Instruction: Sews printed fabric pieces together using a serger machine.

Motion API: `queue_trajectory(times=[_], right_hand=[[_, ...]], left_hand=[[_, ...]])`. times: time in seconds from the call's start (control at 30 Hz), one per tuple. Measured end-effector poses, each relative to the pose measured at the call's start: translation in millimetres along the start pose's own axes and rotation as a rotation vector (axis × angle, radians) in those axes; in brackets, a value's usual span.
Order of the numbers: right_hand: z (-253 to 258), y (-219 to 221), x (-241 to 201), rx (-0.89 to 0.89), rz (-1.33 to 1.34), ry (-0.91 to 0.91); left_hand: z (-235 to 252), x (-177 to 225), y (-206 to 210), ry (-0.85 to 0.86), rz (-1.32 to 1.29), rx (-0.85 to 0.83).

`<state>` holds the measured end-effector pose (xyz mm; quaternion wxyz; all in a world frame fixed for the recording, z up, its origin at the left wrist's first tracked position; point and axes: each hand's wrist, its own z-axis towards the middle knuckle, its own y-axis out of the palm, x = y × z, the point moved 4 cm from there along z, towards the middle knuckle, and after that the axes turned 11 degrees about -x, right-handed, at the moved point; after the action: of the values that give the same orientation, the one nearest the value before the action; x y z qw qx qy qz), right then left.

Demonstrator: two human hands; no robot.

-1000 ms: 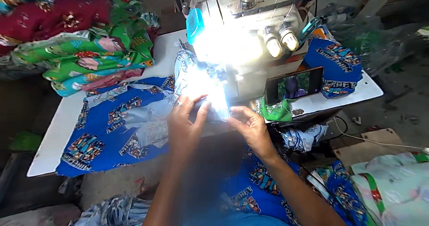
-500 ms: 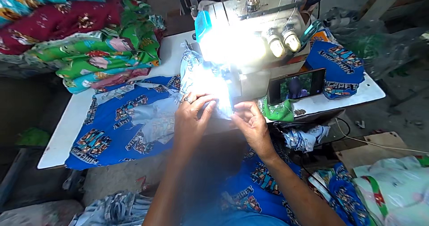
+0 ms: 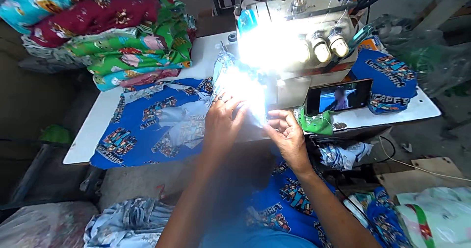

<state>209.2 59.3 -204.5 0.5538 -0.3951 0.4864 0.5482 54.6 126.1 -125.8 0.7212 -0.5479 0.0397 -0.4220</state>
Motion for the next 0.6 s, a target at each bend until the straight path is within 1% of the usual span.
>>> queue_trajectory(times=[0.2,0.3,0.37,0.5,0.6], right_hand=[[-4,1,-3,0.000,0.012,-0.016],[-12,2,-5,-0.014,-0.063,-0.053],[-15,4,-7,-0.023,-0.115,-0.099],[-4,4,-9,-0.020,-0.279,-0.164],[15,4,-19,0.026,-0.507,-0.209]], left_hand=[[2,4,-1,0.061,-0.006,-0.072],[-3,10,-3,0.053,0.014,-0.077],[0,8,0,0.057,0.029,-0.118],[19,-9,9,0.090,0.110,-0.250],[46,-28,15,0.066,0.198,-0.329]])
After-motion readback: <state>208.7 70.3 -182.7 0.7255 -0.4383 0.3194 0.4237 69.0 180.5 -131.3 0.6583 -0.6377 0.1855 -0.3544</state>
